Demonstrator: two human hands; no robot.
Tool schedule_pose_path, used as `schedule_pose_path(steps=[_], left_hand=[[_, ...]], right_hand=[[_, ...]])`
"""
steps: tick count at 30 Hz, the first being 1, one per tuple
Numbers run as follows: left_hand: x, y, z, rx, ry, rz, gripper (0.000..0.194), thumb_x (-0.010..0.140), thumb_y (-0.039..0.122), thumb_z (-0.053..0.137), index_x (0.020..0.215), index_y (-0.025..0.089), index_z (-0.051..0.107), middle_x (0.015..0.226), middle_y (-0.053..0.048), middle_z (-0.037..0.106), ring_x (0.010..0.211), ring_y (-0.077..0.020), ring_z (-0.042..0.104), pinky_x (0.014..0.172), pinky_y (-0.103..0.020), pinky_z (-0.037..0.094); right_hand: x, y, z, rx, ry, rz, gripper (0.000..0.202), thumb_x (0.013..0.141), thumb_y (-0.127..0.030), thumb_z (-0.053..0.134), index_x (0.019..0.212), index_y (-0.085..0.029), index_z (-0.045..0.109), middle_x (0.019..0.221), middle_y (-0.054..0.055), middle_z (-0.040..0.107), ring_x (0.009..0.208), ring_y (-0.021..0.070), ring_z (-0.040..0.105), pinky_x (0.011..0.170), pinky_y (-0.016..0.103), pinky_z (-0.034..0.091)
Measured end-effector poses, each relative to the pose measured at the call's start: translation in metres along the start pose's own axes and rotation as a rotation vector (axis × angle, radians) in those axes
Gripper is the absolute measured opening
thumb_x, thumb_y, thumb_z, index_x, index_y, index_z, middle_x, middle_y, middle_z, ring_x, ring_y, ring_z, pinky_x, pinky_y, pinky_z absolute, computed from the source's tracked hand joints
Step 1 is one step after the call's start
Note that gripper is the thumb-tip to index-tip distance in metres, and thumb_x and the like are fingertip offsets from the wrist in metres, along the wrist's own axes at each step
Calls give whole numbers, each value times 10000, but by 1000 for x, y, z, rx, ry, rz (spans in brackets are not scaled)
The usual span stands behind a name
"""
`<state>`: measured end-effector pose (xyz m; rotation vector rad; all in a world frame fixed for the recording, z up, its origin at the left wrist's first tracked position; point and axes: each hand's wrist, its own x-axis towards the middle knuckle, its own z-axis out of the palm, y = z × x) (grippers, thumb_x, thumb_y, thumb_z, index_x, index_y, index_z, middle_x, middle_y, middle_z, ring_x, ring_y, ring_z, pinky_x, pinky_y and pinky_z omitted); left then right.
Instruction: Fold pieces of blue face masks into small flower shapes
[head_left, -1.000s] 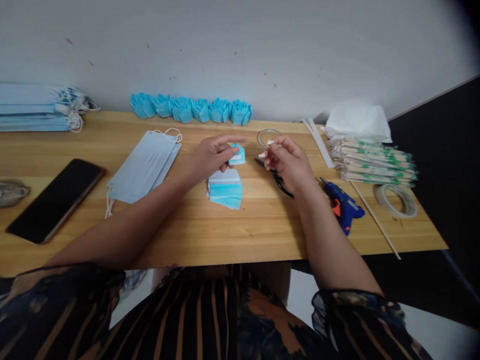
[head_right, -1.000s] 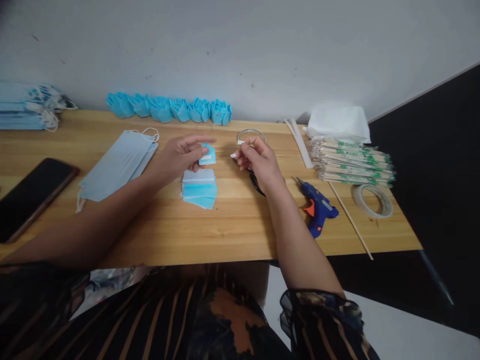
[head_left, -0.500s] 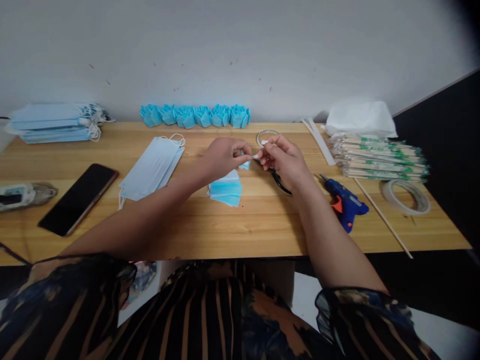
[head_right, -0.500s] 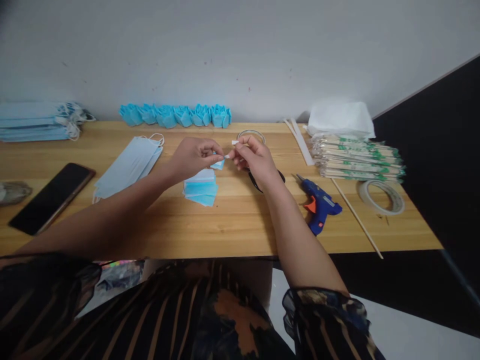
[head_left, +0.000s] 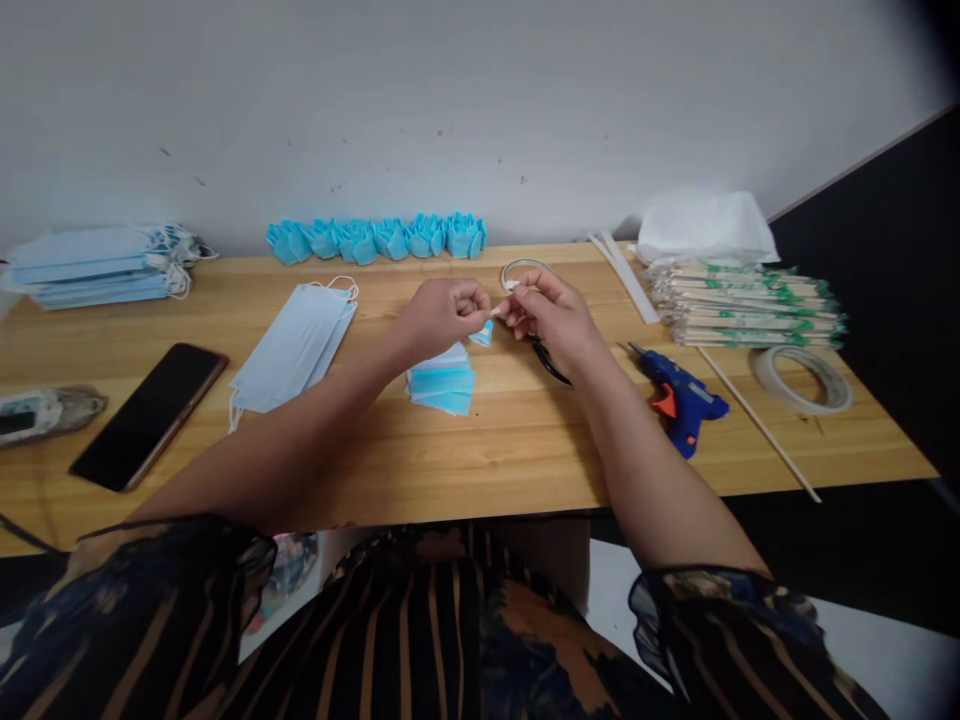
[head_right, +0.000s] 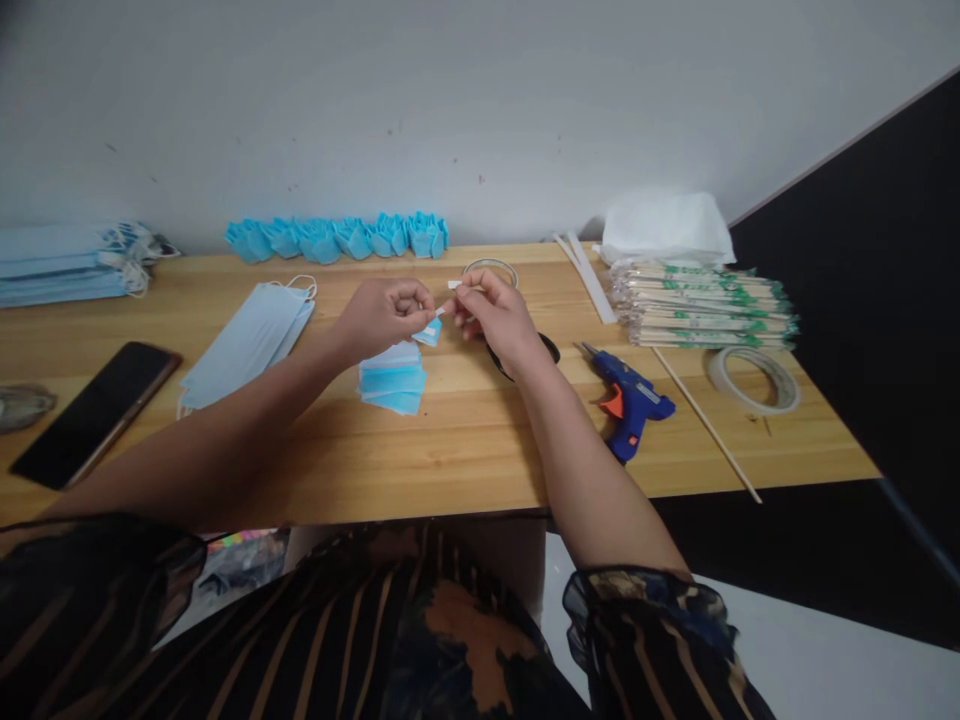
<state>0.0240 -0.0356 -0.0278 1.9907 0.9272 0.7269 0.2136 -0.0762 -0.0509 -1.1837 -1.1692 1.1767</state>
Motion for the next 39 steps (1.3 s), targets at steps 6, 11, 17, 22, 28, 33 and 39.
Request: schedule_pose_path(steps=[6,11,17,22,28,33,39], left_hand=[[1,-2,2,-101,14,-92,62,774,176,650,723,180,615,489,81,505,453,-62,441,504,-200,342],[0,6,2,-176,9,-187,72,807,162,657,742,171,628,487,78,523,411,-51,458,454,-177,350],[0,12,3,-218,28,-202,98,833,190,692,758,165,634,501,71,544,411,-46,481,431,-158,360],[0,11,6,-241,16,-197,114,837,187,696,750,162,627,512,67,558,404,-39,469,437,-158,390],[-2,12,4,-249,9,-209,89,826,210,720,786,159,660,566,46,618,433,-47,502,444,-163,392],[-5,9,1,-260,7,-198,135,800,214,751,907,173,681,547,59,625,437,-62,524,443,-167,380],[-7,-8,-6,-328,93,-264,175,778,247,788,855,169,651,539,58,606,431,-62,515,428,-164,377]], right_hand=[[-1,-3,1,-103,174,-126,327,822,-544,740,859,-256,589,923,32,709,751,154,601,559,262,461],[-5,-4,7,-208,72,-234,284,821,-517,743,858,-260,629,825,7,653,691,152,548,631,310,465],[-4,-1,5,-215,60,-298,187,842,-420,711,831,-251,631,799,-5,611,687,146,533,646,313,437],[-3,0,4,-258,59,-276,228,847,-468,706,844,-253,630,817,1,614,710,155,536,658,320,438],[-5,-1,5,-324,70,-275,213,860,-462,688,832,-258,632,745,-5,592,681,160,525,659,326,432],[-1,3,1,-274,153,-288,257,851,-503,701,833,-257,627,760,-3,596,671,153,504,650,317,440],[6,14,-8,-267,103,-138,156,800,-358,726,788,-225,646,743,-10,642,675,142,527,662,301,425]])
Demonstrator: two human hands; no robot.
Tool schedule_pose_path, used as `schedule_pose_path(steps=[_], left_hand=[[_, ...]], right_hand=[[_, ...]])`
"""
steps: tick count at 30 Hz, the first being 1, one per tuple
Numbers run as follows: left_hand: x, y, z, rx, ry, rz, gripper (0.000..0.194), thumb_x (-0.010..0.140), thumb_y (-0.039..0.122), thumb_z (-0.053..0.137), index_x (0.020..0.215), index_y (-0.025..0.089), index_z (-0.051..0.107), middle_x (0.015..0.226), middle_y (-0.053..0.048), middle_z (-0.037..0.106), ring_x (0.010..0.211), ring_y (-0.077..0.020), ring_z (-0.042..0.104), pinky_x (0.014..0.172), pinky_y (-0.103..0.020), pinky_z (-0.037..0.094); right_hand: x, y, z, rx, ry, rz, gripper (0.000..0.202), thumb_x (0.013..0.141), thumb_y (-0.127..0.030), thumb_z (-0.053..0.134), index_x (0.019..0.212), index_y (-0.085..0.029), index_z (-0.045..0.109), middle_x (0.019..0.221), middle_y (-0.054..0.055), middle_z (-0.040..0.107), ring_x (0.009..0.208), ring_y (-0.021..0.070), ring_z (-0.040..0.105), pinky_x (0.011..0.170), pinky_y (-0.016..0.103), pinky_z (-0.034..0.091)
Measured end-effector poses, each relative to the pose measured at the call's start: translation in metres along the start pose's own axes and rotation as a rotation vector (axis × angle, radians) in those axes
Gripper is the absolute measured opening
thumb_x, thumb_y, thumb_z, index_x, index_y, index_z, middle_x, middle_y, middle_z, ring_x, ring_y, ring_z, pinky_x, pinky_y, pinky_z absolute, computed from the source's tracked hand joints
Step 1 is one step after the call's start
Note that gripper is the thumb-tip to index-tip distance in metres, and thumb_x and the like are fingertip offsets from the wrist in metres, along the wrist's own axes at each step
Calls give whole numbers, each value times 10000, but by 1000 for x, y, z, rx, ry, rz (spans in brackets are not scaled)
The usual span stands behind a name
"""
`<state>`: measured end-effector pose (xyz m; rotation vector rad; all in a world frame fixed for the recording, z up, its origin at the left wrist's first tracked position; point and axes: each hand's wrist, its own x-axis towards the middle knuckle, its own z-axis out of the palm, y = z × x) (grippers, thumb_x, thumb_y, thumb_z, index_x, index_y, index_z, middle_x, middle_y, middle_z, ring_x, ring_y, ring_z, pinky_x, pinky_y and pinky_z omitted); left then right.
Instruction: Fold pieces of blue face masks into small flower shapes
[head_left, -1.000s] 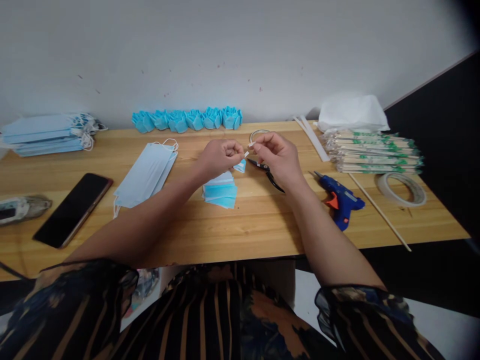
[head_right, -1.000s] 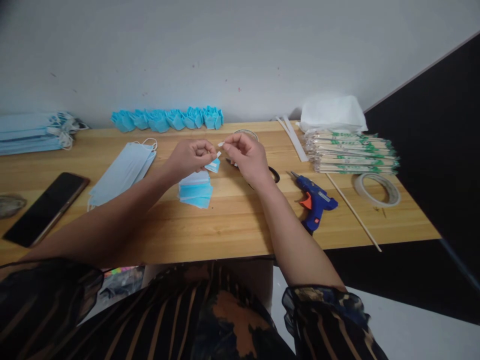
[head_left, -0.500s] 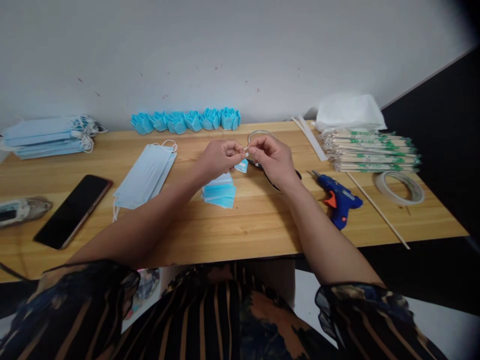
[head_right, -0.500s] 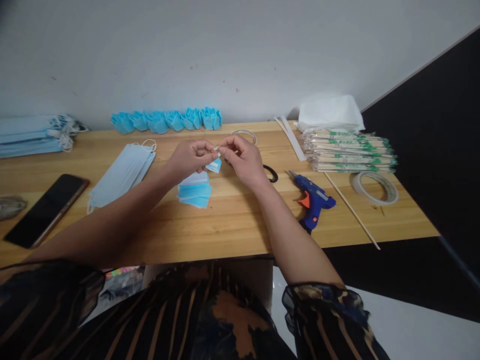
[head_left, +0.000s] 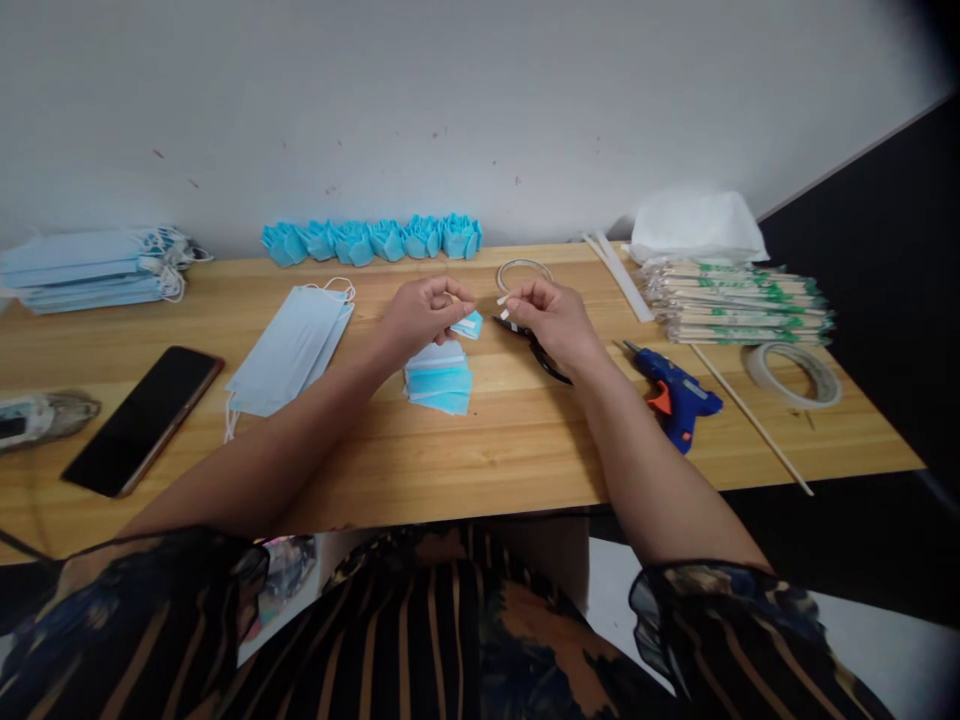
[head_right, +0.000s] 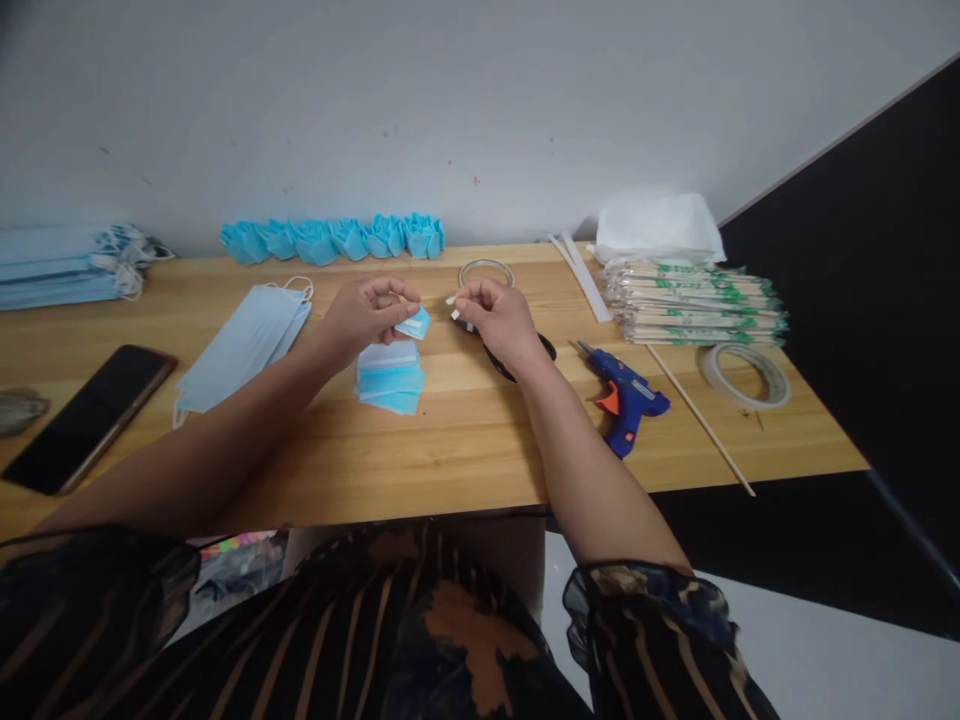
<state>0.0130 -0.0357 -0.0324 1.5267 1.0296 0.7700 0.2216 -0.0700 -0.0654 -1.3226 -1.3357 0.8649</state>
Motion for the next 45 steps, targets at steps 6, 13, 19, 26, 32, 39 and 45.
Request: schedule_pose_path(steps=[6,13,19,26,32,39,45], left_hand=[[-3,-7,-8,-52,47,5,176,780,273,785,833,165,657,576,51,607,452,-58,514,441,-163,399],[-5,-10,-11,-54,63,16,155,798,272,782,833,174,667,569,54,601,445,-63,511,441,-175,385],[-5,-7,-12,-91,86,4,112,808,232,754,845,165,672,574,52,600,450,-58,497,455,-173,405],[-4,-10,-12,-89,81,12,136,801,253,764,842,167,667,585,47,610,458,-55,505,456,-166,413],[-6,-9,-12,-103,84,14,119,810,239,754,843,161,670,592,43,615,455,-48,496,449,-158,408],[-1,-20,-14,-110,64,59,148,845,277,747,916,161,689,614,37,618,478,-62,528,468,-165,426],[-8,-16,-18,-124,1,153,291,914,291,684,1176,167,662,644,48,626,526,-78,571,541,-188,461]], right_hand=[[3,9,-1,-241,-26,52,97,810,-279,682,758,-204,651,735,-5,673,684,144,549,690,303,415],[7,18,-1,-405,10,37,101,836,-308,666,797,-215,675,773,18,710,699,166,569,655,300,414],[5,12,1,-577,8,33,56,841,-235,679,789,-228,700,753,15,701,688,179,564,658,334,355],[3,8,2,-632,-29,-42,94,844,-229,704,752,-247,693,828,35,674,794,216,586,734,359,383],[1,7,2,-558,43,41,86,895,-218,629,813,-242,637,773,7,704,722,197,603,712,342,388],[5,20,2,-461,153,-21,51,891,-278,616,859,-239,616,777,-1,701,745,204,631,744,354,448],[2,-7,9,-43,238,-146,175,857,-395,687,854,-238,611,890,7,703,850,180,666,816,350,523]])
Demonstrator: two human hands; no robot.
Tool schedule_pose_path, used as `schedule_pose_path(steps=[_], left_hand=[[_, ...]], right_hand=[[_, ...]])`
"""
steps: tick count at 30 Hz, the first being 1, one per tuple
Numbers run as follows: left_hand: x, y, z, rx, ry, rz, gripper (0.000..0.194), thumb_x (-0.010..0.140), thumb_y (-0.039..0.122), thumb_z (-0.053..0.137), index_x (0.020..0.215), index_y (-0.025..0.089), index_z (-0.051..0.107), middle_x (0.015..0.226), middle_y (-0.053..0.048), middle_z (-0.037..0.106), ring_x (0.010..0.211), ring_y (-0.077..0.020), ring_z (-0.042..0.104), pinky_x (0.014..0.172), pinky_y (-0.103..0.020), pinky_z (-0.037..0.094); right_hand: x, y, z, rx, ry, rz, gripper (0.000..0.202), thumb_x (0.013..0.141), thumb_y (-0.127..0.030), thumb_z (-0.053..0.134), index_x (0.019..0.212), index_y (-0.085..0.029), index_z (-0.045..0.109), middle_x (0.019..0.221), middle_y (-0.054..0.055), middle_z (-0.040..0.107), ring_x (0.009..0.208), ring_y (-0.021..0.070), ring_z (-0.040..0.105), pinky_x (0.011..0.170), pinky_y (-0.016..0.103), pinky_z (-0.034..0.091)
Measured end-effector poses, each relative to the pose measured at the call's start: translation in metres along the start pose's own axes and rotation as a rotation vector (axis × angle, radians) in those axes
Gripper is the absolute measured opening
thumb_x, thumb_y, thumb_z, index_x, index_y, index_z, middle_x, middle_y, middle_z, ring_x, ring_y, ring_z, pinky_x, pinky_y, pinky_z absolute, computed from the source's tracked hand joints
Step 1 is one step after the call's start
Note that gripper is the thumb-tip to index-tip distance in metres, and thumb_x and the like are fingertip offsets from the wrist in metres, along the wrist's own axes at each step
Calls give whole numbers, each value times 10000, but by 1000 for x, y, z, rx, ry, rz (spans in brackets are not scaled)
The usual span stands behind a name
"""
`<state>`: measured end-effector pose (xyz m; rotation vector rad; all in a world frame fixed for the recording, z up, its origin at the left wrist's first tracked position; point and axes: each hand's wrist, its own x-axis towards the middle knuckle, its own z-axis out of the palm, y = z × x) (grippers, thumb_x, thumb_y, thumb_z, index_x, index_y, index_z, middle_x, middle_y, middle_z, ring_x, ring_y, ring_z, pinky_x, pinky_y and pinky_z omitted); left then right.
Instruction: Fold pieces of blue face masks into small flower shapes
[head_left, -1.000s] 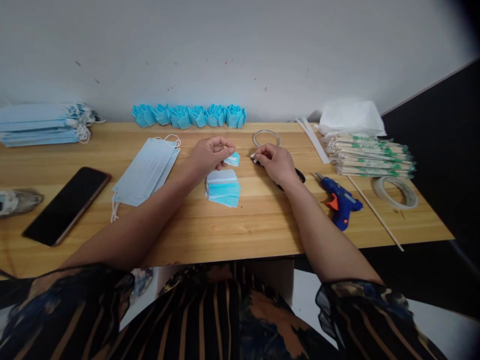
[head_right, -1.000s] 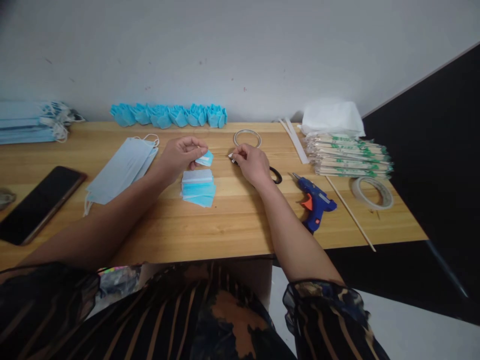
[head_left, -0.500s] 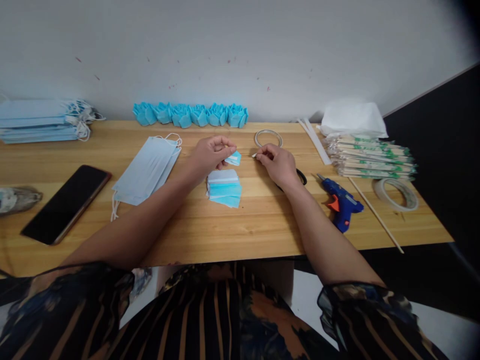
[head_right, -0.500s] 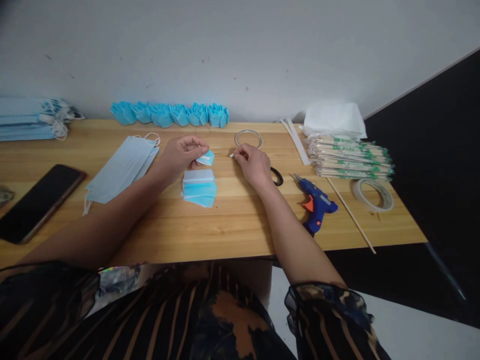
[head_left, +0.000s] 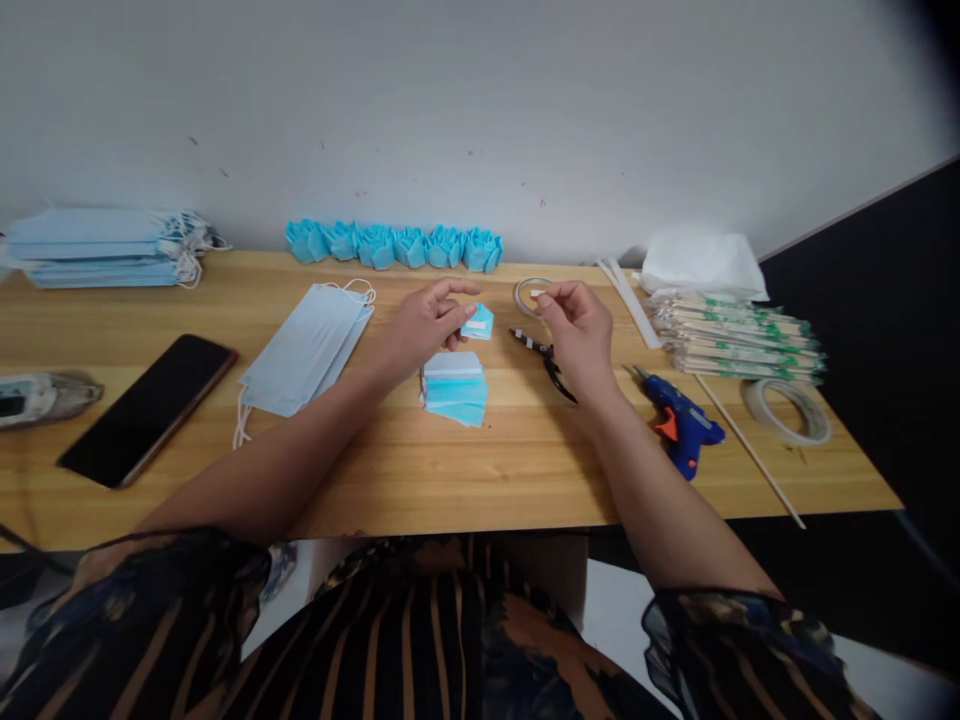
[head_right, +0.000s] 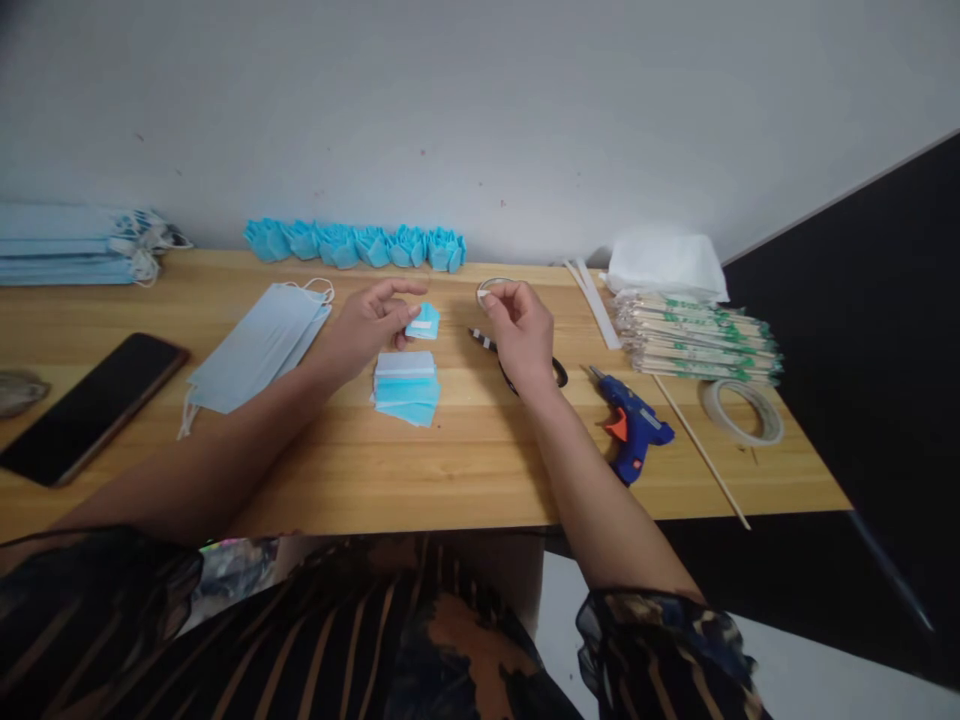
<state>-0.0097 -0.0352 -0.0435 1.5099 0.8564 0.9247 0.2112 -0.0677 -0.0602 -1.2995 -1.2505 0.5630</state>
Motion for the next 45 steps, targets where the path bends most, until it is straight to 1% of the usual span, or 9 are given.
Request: schedule_pose_path(steps=[6,11,15,19,23,29,35,41,45], left_hand=[[-6,6,4,126,48,137,386,939,238,624,1318,168,616,601,76,589,549,-89,555,593,-208,433],[-6,4,8,117,84,135,507,898,202,652,1399,177,578,594,89,550,551,-84,513,593,-215,393],[-6,2,8,-15,55,12,602,902,288,668,1473,175,515,624,71,575,561,-98,534,591,-232,412],[-3,-4,7,-14,-33,-56,326,878,415,679,1060,146,716,661,22,600,577,-98,522,586,-244,413],[-3,-5,9,72,-52,-37,303,847,450,673,752,162,654,669,2,613,608,-108,528,601,-248,411],[-7,0,13,417,89,34,274,887,362,600,687,177,628,608,14,574,596,-120,478,580,-259,333],[-12,2,17,543,48,102,153,856,279,615,792,172,703,703,-13,663,673,-152,558,629,-268,360],[-11,6,19,445,92,98,340,887,295,608,593,192,471,573,39,433,584,-116,409,596,-275,293],[-12,9,17,261,119,-4,300,900,308,618,639,194,527,594,46,464,580,-109,405,594,-263,330]], right_hand=[[-8,-30,16,244,-238,263,275,785,-463,779,849,-247,621,867,-7,701,813,157,688,644,267,508],[-11,-30,31,239,-231,199,226,776,-406,779,803,-232,638,731,-42,648,654,108,575,633,266,517],[-14,-27,38,214,-161,118,187,793,-390,760,821,-235,661,741,-36,673,633,117,571,610,284,518],[-20,-21,42,207,-113,72,145,831,-374,737,842,-244,675,751,-30,693,649,135,600,616,302,528],[-21,-15,42,171,-92,31,134,858,-365,734,855,-251,664,776,-27,705,652,147,622,635,320,543],[-28,-28,30,171,-62,-180,153,959,-417,656,968,-269,616,1050,27,758,1028,202,727,969,414,568],[-37,-46,32,-88,-325,-505,37,1022,-297,540,1004,-285,569,1104,14,778,1062,207,738,1195,540,405],[-17,-35,13,-164,177,-292,85,1003,-343,574,983,-266,603,1098,74,758,1056,242,712,966,447,537],[-22,-32,11,-260,95,-319,90,956,-336,623,909,-262,647,921,28,746,940,241,701,940,450,516]])
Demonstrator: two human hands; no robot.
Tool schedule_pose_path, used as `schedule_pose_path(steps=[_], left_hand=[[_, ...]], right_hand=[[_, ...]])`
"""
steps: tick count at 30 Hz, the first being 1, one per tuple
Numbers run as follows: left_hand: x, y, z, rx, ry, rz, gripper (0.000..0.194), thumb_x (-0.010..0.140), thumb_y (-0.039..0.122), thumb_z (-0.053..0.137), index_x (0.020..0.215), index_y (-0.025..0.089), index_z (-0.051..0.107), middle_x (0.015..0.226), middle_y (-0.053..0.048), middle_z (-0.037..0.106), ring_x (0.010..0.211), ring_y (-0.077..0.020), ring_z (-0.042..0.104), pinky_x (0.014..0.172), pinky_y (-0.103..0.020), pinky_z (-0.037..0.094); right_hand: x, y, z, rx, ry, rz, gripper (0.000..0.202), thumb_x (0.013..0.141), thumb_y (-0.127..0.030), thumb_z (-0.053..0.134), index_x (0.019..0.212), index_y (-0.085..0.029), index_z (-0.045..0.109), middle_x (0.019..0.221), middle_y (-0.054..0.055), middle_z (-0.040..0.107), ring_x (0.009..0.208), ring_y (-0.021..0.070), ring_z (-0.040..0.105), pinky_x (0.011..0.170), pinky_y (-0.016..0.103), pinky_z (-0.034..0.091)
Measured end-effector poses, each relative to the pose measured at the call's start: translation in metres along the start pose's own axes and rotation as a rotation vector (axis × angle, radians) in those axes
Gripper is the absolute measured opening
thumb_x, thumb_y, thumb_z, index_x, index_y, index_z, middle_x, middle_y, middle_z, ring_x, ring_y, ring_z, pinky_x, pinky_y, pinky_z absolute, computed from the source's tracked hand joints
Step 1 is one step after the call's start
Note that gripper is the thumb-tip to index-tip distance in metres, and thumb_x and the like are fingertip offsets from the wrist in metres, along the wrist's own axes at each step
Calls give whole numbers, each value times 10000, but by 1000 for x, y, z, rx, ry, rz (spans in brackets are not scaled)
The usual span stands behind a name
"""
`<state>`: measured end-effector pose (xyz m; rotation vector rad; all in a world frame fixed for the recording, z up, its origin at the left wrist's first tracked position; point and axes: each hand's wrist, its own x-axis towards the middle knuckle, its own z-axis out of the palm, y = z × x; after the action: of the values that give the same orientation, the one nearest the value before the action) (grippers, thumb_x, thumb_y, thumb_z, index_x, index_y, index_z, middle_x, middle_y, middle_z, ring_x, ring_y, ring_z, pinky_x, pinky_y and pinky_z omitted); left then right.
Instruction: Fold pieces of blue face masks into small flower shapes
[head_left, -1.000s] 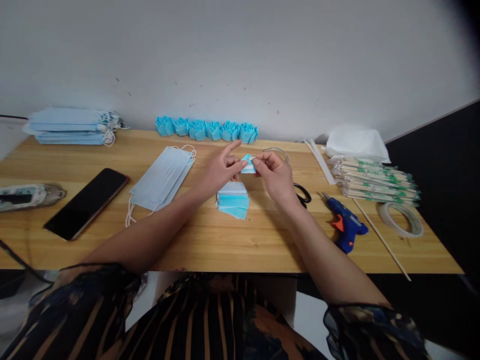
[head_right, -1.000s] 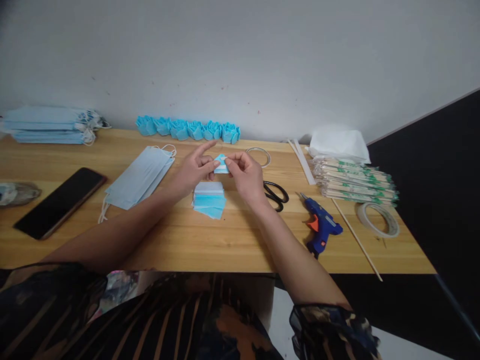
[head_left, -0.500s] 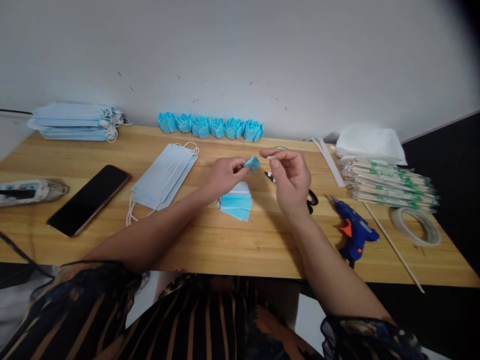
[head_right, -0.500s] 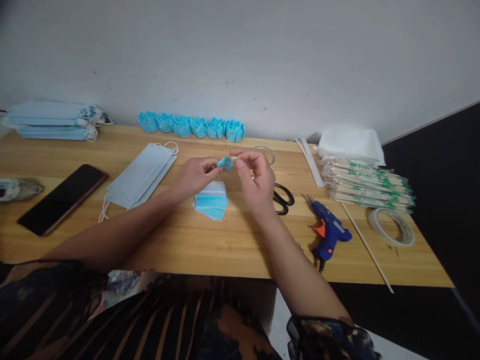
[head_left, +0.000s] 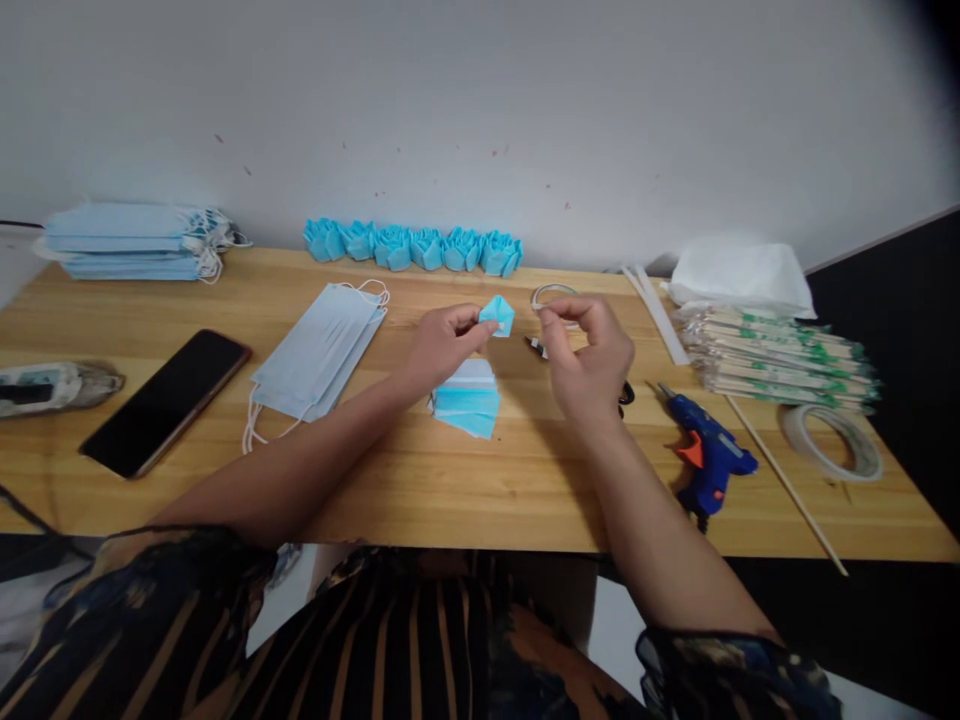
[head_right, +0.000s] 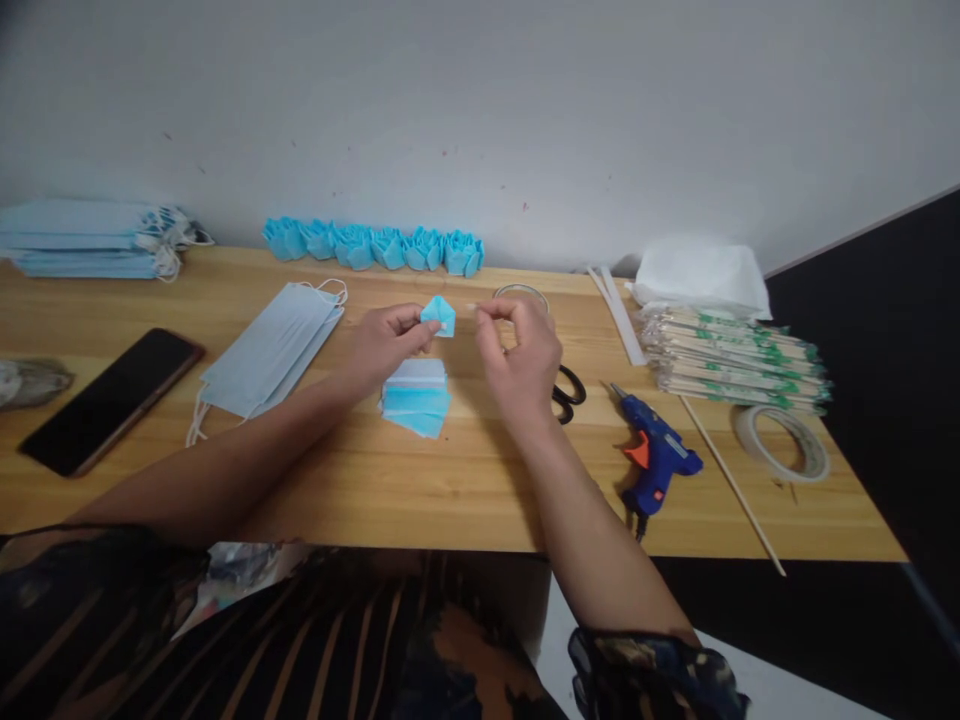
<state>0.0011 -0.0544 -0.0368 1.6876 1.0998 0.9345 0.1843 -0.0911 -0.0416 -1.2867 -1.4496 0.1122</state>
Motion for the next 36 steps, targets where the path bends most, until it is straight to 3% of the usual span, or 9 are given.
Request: schedule_pose_path(steps=[5,12,25,36], left_hand=[[-1,1,-1,-55,4,-30,319,904,331,625,631,190,536,593,38,500,569,-104,418,584,-263,343],[-2,1,1,-50,2,-35,318,886,331,626,615,192,536,587,28,532,570,-105,441,568,-254,347],[-2,0,2,-55,-25,1,301,877,350,603,627,195,539,599,12,572,576,-105,469,575,-243,369],[-2,1,1,-56,-28,-2,305,879,327,615,616,189,543,592,15,569,569,-103,458,573,-244,371]], right_hand=[[-4,-1,5,-99,-76,-168,99,954,-281,598,879,-255,658,822,8,730,807,209,673,847,411,504],[0,3,3,-250,-129,-340,184,999,-285,533,859,-246,646,811,34,719,812,221,648,843,422,461],[-2,6,5,-348,-188,-328,228,1037,-325,472,863,-286,614,868,54,721,906,253,663,1055,522,442],[-3,7,9,-404,-141,-413,243,1041,-291,475,837,-279,606,842,35,718,861,228,658,1020,490,464]])
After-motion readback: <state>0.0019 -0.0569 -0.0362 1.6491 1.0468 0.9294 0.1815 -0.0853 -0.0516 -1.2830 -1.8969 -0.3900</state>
